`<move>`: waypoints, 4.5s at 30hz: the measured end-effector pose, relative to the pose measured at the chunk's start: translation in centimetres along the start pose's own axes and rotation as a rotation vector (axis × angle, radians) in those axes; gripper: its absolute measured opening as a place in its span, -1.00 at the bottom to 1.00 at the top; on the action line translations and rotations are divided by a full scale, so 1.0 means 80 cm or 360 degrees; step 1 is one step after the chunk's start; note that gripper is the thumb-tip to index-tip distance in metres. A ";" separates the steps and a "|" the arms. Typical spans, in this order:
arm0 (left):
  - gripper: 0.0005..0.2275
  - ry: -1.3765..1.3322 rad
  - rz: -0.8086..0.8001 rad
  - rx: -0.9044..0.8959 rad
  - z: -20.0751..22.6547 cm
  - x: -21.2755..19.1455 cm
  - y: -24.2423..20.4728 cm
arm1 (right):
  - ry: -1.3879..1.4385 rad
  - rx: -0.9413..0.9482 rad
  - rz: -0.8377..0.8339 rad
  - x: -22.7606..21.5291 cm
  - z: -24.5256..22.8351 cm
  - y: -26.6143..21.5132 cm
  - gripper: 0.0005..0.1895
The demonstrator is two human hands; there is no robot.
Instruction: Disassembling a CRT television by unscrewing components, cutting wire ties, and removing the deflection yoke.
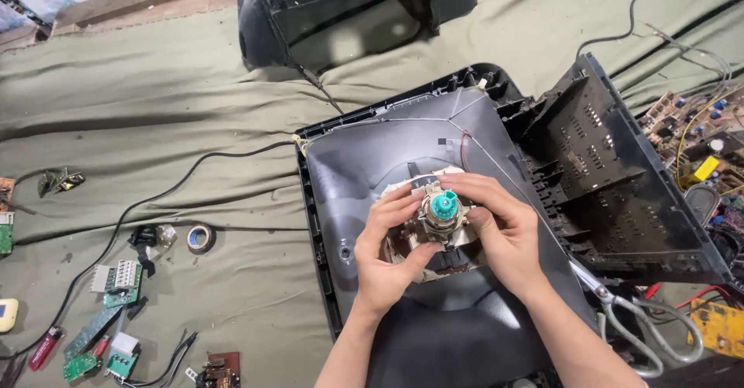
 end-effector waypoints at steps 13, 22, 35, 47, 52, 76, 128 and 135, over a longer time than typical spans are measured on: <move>-0.69 -0.0175 -0.0002 -0.0132 -0.016 -0.004 -0.006 | 0.0104 0.0014 0.0202 0.008 0.005 0.007 -0.60; -0.25 -0.0458 -0.0525 -0.0243 0.007 0.002 0.046 | -0.0060 -0.0175 0.0024 0.001 0.014 -0.008 -0.22; -0.14 -0.0846 -0.0325 -0.0414 -0.043 -0.004 0.020 | -0.0262 -0.0372 0.0250 -0.004 0.010 -0.015 -0.35; -0.35 -0.0669 0.0044 -0.0510 -0.043 -0.004 0.012 | -0.0282 -0.0413 0.0264 0.000 0.004 -0.014 -0.64; -0.53 -0.0537 0.0143 -0.0441 -0.037 -0.002 0.011 | -0.0389 -0.0464 0.0351 0.003 -0.004 -0.016 -0.60; -0.51 -0.0652 0.0176 -0.0504 -0.044 -0.002 0.007 | -0.0380 -0.0501 0.0410 0.005 -0.010 -0.017 -0.67; -0.37 0.0377 0.0046 0.0329 -0.008 -0.001 0.011 | -0.0356 -0.0370 -0.0008 -0.012 -0.004 0.007 -0.33; -0.28 0.0112 0.0078 0.0180 -0.020 -0.011 0.004 | -0.0135 -0.0237 -0.0155 -0.014 -0.004 0.006 -0.40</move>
Point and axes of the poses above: each hand's wrist, its own y-axis towards the middle knuckle, its own x-axis out of the palm, z = x × y, the point moved 3 cm from there along y, towards the middle knuckle, and after that the axes turned 15 degrees about x, right-handed, at the moved point
